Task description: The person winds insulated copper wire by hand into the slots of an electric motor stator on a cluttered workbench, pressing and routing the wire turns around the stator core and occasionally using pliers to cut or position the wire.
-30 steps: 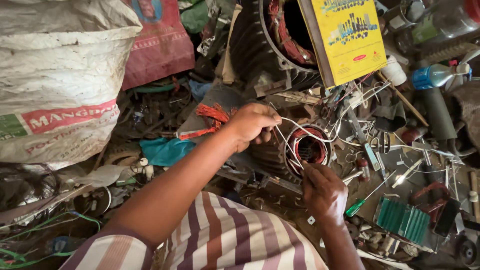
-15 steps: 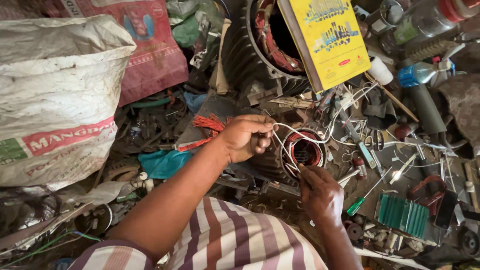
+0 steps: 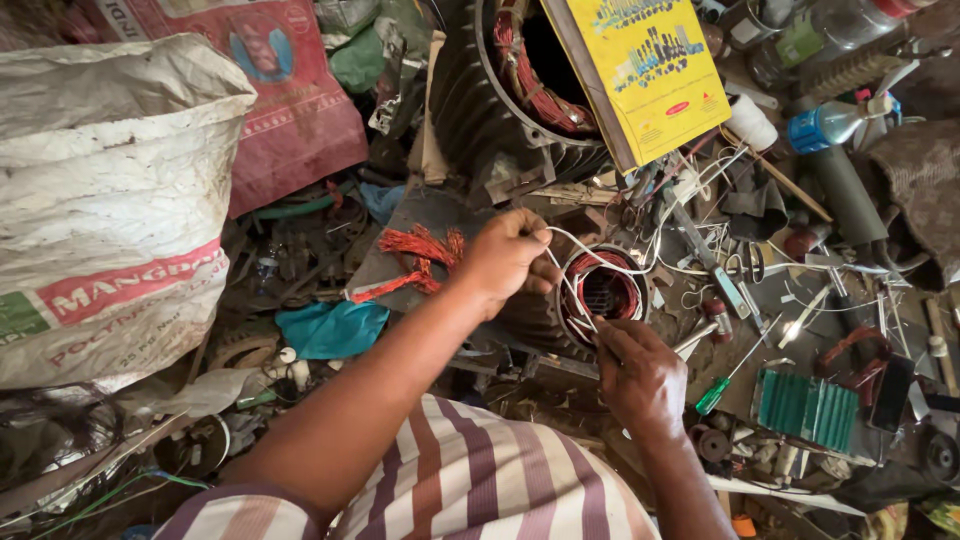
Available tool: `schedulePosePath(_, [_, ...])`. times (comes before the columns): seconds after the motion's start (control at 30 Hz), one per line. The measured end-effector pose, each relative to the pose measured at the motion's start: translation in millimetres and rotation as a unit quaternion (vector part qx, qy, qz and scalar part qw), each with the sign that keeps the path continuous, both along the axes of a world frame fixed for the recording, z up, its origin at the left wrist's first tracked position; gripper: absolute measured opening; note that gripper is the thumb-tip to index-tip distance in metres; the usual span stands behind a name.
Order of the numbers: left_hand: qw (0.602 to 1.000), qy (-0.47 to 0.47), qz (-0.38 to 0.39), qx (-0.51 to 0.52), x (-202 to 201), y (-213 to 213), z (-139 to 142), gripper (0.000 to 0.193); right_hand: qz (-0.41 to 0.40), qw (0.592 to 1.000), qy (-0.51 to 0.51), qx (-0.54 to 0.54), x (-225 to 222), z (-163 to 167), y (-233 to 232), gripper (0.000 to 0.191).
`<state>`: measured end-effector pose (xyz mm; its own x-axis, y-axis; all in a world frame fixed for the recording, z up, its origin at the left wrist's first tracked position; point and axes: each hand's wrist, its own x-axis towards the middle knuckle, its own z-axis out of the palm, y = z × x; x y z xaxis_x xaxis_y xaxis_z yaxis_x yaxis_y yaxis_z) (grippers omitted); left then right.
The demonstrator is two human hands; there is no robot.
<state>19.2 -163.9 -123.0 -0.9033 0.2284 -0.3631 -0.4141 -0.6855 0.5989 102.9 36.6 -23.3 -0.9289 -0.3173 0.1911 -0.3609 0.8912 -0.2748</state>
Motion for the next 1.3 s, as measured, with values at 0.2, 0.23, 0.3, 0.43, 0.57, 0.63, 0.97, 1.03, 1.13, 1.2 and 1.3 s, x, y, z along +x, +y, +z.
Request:
schedulePosePath(0.2, [0.998, 0.026, 0.048, -0.038, 1, 8, 5, 0.008, 0.001, 1.000, 0.006, -0.008, 0, 3, -1, 0.018])
schedulePosePath(0.23, [0.998, 0.021, 0.049, -0.035, 2, 6, 6, 0.007, 0.003, 1.000, 0.008, -0.007, 0, 3, -1, 0.017])
schedulePosePath(0.3, [0.999, 0.006, 0.042, -0.033, 3, 3, 8, 0.007, 0.005, 1.000, 0.010, -0.007, 0, 4, -1, 0.017])
schedulePosePath(0.43, [0.999, -0.024, 0.024, -0.019, 6, -5, 9, 0.010, 0.015, 1.000, 0.009, -0.010, 1, 5, 1, 0.019])
schedulePosePath(0.57, [1.000, 0.014, 0.015, 0.019, 7, -7, 14, 0.017, -0.006, 1.000, 0.008, -0.013, 0, 7, 2, 0.021])
schedulePosePath(0.63, [0.998, 0.045, 0.001, -0.033, 8, -6, 22, 0.014, 0.008, 1.000, 0.029, -0.007, 0, 9, 5, 0.025])
schedulePosePath(0.97, [0.907, 0.312, -0.018, -0.284, 5, 36, 134, 0.010, -0.164, 0.963, -0.078, -0.199, 42, 26, 93, 0.046])
schedulePosePath(1.03, [0.900, 0.333, -0.038, -0.277, -3, 54, 156, 0.009, -0.212, 0.947, -0.081, -0.228, 50, 17, 124, 0.042])
schedulePosePath(1.13, [0.886, 0.365, -0.048, -0.282, -28, 79, 187, 0.009, -0.214, 0.952, -0.034, -0.214, 60, -1, 169, 0.043])
schedulePosePath(1.2, [0.881, 0.345, -0.069, -0.317, -49, 99, 207, 0.010, -0.199, 0.946, -0.032, -0.252, 63, -13, 197, 0.031])
schedulePosePath(1.3, [0.928, 0.252, -0.095, -0.257, -91, 131, 243, 0.010, -0.260, 0.911, -0.110, -0.300, 57, -30, 235, 0.025])
